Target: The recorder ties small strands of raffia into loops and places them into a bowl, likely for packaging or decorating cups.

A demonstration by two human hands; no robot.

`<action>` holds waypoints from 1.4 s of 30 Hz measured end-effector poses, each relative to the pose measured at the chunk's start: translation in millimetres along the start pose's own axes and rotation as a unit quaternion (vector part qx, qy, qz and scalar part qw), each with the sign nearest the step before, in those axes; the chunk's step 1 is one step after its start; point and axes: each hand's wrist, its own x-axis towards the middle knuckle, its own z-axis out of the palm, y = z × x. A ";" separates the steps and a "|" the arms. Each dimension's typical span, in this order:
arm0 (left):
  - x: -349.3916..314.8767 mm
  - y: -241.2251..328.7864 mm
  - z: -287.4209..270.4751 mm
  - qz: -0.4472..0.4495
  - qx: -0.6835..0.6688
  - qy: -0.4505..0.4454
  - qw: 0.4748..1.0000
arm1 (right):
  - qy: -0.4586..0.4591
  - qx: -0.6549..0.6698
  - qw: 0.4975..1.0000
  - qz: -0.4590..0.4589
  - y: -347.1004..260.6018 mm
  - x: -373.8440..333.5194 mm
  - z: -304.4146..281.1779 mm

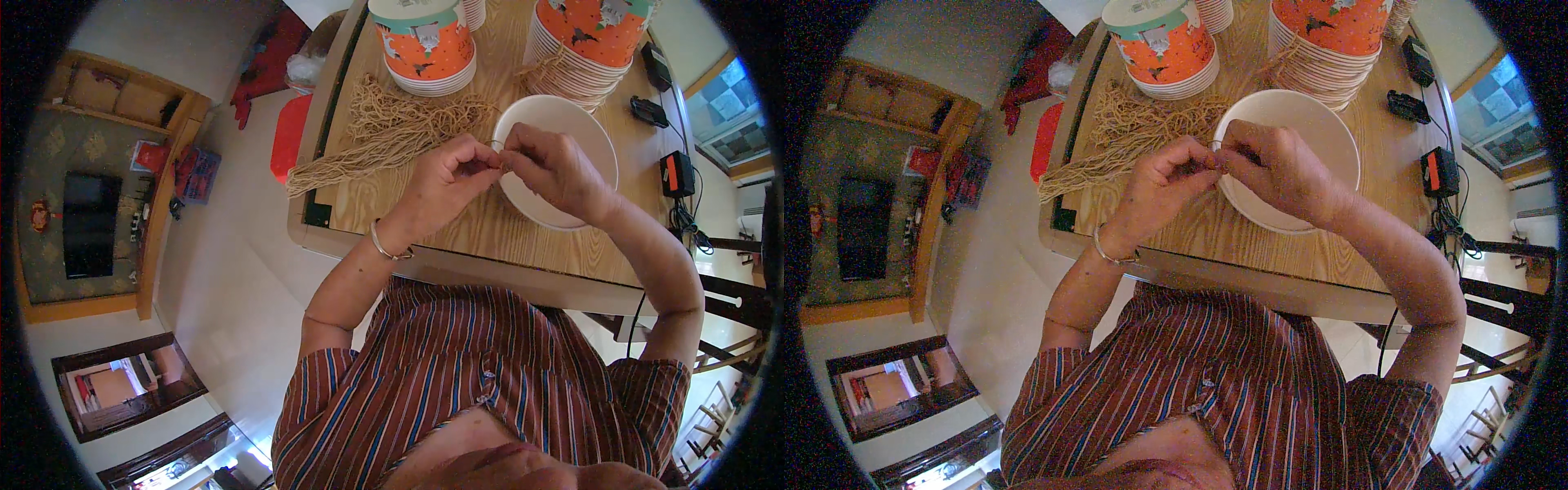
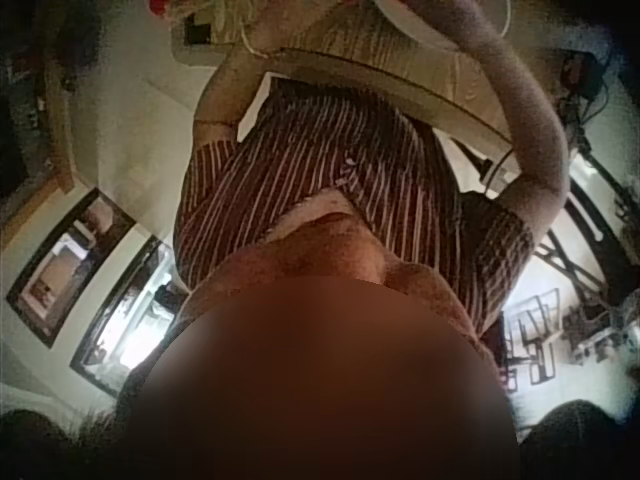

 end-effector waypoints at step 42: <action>-25.9 -28.4 32.8 -0.004 -0.004 0.141 0.990 | -0.093 0.050 0.994 -0.027 -8.5 15.9 -1.4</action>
